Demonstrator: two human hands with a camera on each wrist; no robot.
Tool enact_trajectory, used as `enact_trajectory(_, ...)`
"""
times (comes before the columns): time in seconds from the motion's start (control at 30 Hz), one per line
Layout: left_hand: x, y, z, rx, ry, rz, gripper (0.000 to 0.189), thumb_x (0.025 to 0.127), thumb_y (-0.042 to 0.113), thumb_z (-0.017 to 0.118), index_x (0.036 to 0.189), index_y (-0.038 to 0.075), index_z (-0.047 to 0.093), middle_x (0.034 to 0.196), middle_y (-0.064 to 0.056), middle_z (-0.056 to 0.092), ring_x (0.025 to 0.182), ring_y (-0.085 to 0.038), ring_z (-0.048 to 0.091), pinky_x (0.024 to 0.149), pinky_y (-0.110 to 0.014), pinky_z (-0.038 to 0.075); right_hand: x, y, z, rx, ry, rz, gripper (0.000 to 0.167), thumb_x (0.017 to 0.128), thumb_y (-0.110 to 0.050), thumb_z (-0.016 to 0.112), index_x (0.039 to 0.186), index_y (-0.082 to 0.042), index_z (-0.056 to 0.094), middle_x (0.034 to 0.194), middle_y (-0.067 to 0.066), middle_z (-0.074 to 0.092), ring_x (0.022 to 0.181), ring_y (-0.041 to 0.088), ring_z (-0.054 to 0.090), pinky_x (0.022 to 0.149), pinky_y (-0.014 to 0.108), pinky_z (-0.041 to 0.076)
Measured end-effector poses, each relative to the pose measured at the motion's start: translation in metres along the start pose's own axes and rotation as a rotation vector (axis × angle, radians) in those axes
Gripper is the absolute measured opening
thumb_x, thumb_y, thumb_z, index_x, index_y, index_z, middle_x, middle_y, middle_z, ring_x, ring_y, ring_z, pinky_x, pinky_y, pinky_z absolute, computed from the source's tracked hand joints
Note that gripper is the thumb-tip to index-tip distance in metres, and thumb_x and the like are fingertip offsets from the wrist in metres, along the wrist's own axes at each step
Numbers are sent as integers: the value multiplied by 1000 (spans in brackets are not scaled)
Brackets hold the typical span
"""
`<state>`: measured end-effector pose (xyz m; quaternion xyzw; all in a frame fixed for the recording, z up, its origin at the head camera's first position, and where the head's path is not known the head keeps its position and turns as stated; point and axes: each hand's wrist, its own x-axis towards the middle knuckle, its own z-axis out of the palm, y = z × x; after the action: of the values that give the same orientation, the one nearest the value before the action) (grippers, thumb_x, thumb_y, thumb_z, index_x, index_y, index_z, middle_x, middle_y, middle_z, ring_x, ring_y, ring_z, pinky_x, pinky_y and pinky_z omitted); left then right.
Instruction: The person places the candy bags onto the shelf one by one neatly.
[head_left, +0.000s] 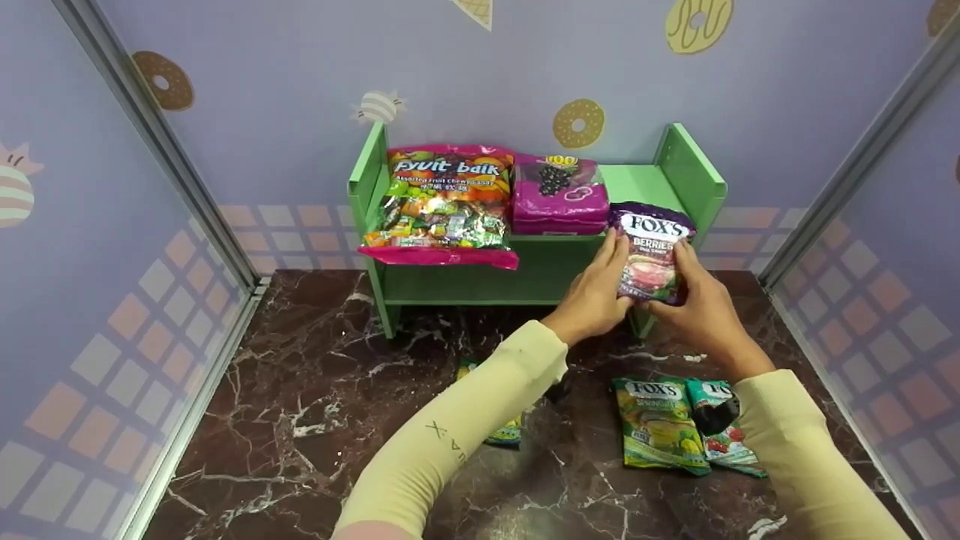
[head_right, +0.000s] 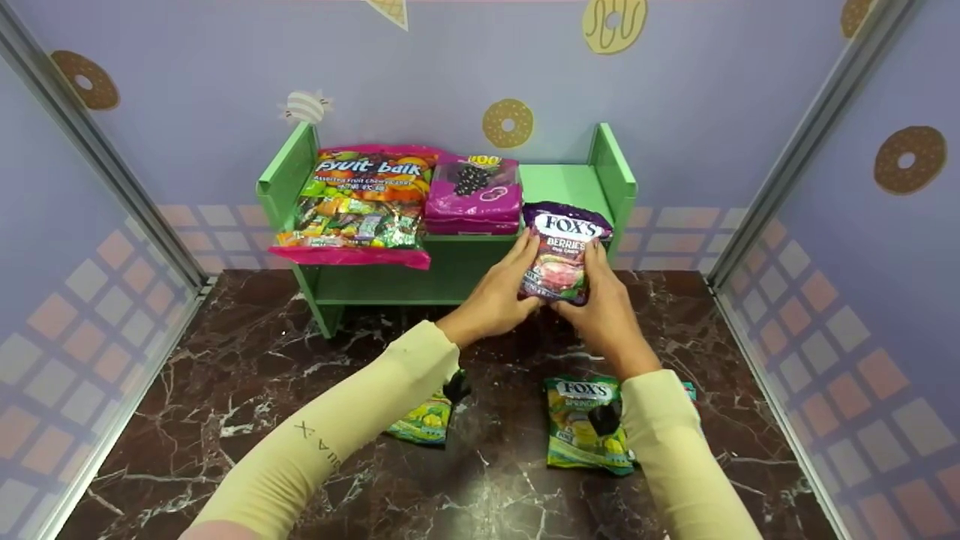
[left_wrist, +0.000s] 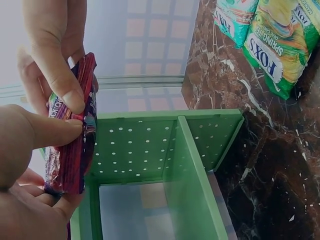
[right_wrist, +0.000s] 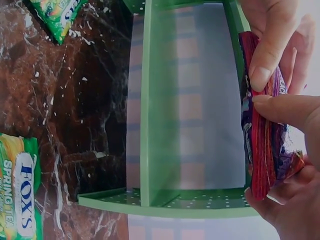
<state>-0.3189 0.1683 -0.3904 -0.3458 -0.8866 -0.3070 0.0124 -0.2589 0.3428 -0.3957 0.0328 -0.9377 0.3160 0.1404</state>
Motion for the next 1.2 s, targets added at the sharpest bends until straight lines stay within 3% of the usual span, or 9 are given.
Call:
enact_trajectory(0.37, 2, 6, -4, 32, 38, 44, 70, 97, 13, 56, 156, 9, 18, 164, -15, 3, 151, -21, 14, 114, -26, 34, 15, -2, -16, 0, 6, 24, 91, 86, -23, 75, 156, -12, 18, 162, 14, 13, 143, 43, 26, 113, 57, 29)
enact_trajectory(0.53, 2, 9, -5, 38, 37, 33, 65, 99, 14, 52, 155, 10, 20, 164, -14, 2, 151, -19, 13, 116, -25, 31, 18, -2, -19, 11, 11, 57, 89, 86, -23, 74, 156, -15, 20, 162, 11, 15, 138, 44, 36, 109, 56, 36)
enact_trajectory(0.7, 2, 10, -4, 33, 44, 31, 62, 99, 13, 51, 155, 10, 23, 164, -13, 2, 151, -20, 14, 116, -26, 32, 19, -3, -20, 49, 34, 77, 87, 85, -26, 75, 155, -20, 23, 155, 18, 33, 131, 42, 46, 101, 53, 45)
enact_trajectory(0.87, 3, 10, -3, 41, 56, 34, 59, 100, 13, 50, 154, 12, 27, 164, -14, 4, 150, -21, 17, 115, -28, 33, 21, -3, -21, 58, 68, 76, 84, 85, -29, 75, 154, -21, 28, 147, 22, 44, 129, 41, 49, 100, 52, 46)
enact_trajectory(1.2, -1, 12, -1, 20, 67, 43, 60, 100, 16, 49, 155, 13, 23, 165, -10, 2, 151, -19, 10, 116, -27, 31, 29, -2, -25, 63, 64, 112, 80, 86, -26, 74, 153, -18, 30, 160, 8, 23, 137, 39, 40, 110, 49, 38)
